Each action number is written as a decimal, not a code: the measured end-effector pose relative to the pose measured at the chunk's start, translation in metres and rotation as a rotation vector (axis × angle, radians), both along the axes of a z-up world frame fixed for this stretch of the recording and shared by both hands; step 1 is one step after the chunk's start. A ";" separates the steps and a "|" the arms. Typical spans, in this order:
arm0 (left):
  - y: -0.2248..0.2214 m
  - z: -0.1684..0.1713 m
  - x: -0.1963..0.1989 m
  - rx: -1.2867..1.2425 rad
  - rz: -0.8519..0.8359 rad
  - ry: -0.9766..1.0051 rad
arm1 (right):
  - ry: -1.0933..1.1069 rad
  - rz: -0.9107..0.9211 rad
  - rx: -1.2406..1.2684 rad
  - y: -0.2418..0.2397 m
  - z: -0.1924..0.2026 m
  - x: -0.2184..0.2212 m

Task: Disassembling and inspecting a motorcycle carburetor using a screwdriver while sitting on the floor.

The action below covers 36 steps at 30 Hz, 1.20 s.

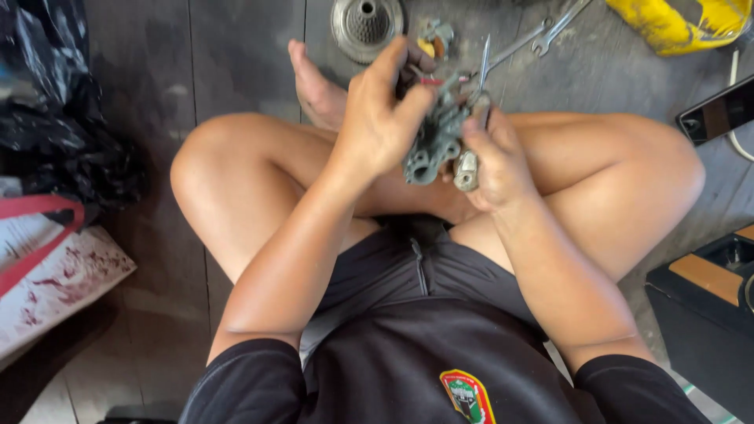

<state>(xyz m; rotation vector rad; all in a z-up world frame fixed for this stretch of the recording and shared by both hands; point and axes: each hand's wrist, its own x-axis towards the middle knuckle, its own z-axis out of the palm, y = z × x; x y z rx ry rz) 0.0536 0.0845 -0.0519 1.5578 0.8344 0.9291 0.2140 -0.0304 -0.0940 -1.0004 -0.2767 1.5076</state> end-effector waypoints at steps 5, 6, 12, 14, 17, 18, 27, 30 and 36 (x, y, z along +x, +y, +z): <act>0.010 -0.006 -0.011 -0.274 -0.114 -0.170 | 0.008 -0.177 0.007 0.005 -0.003 -0.018; 0.010 -0.011 -0.014 -0.413 -0.174 -0.336 | 0.068 -0.264 0.015 0.001 -0.008 -0.019; -0.007 -0.042 0.013 -0.658 -0.069 -0.537 | -0.380 -0.262 0.091 0.005 0.012 -0.021; -0.006 -0.031 0.014 -0.814 0.026 -0.585 | -0.390 -0.214 0.091 0.005 0.032 -0.019; -0.005 -0.035 0.014 -0.985 0.054 -0.627 | -0.511 -0.168 0.115 -0.002 0.027 -0.008; -0.006 -0.040 0.015 -0.999 -0.003 -0.623 | -0.622 -0.159 0.138 -0.006 0.020 -0.002; 0.006 -0.005 -0.020 -0.859 -0.392 -0.479 | -0.776 -0.101 0.506 0.016 0.015 0.003; -0.002 0.005 -0.024 -0.549 -0.546 -0.597 | -0.440 -0.261 0.471 -0.005 0.045 -0.028; -0.039 -0.020 0.023 -0.635 -0.222 -1.240 | -0.946 -0.197 0.485 0.007 0.064 -0.054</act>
